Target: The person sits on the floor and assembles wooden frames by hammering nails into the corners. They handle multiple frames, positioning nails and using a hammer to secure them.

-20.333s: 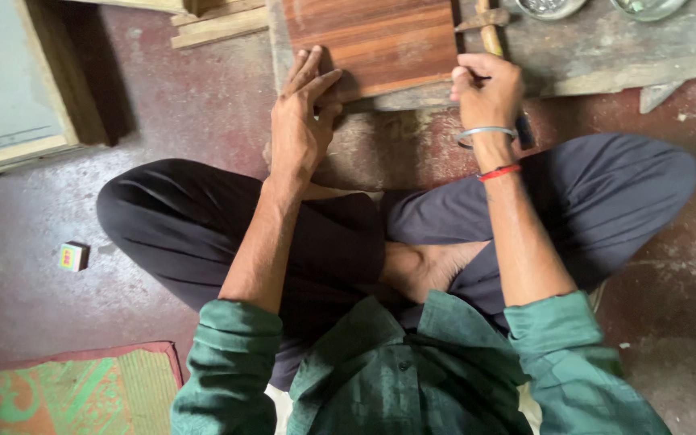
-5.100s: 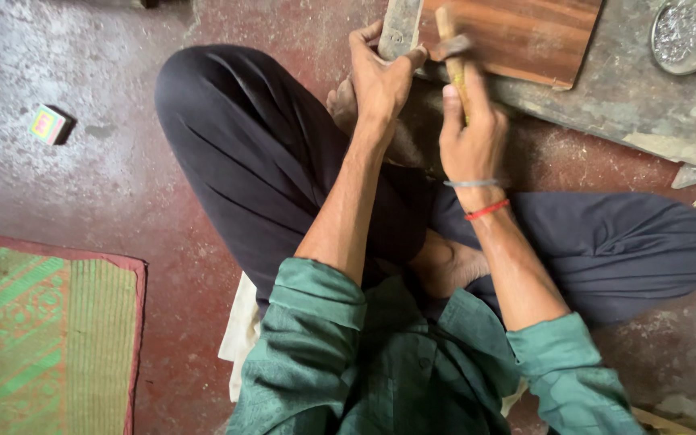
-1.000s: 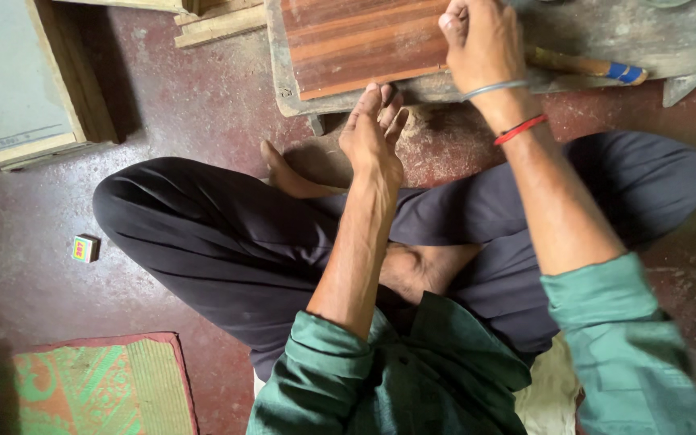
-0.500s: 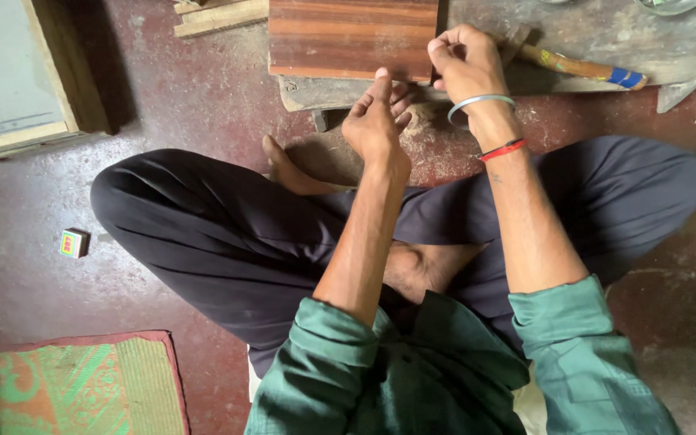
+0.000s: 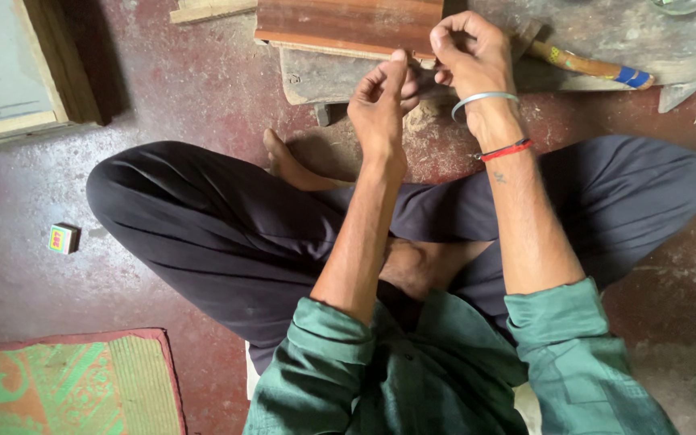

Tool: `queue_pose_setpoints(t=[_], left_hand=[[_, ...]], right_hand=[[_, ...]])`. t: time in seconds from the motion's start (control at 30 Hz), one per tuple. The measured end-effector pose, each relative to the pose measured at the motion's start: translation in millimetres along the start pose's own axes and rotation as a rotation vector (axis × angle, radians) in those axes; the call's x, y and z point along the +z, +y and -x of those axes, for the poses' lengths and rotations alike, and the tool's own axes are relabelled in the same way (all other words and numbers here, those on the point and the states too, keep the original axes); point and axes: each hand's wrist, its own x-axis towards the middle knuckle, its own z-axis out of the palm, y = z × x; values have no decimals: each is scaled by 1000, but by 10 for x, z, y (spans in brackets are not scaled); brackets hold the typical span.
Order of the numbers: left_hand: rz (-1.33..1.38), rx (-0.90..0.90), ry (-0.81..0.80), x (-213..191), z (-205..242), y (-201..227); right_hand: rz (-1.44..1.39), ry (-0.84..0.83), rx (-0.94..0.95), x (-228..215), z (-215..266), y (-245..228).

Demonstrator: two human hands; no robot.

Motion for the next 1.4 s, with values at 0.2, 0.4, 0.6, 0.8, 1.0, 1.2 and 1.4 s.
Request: queue_pose_setpoints(t=[0.2,0.4,0.6,0.8,1.0,1.2,1.4], left_hand=[[224,-46,-353,-149,-131,-99],[102,4,-348,-170,-183,-212],[34,35,-320,-190,-151,-286],[-64,5,-278,-199,-113,-236],[92,33,-318,-265,-187,-111],[83,86,-291,-237,-234,-252],[138,127,-254,-243,-287,-360]], right_hand=[[-32,-21,-34,-65,61,5],[-28,-17,-57,-64,77,-7],[-36,19,-18,-63,90,43],[-34,19,-5,-69,98,49],[-36,16,-5,-109,95,55],[-43,13,-23,-71,105,73],[-39,24,-13,-31,96,65]])
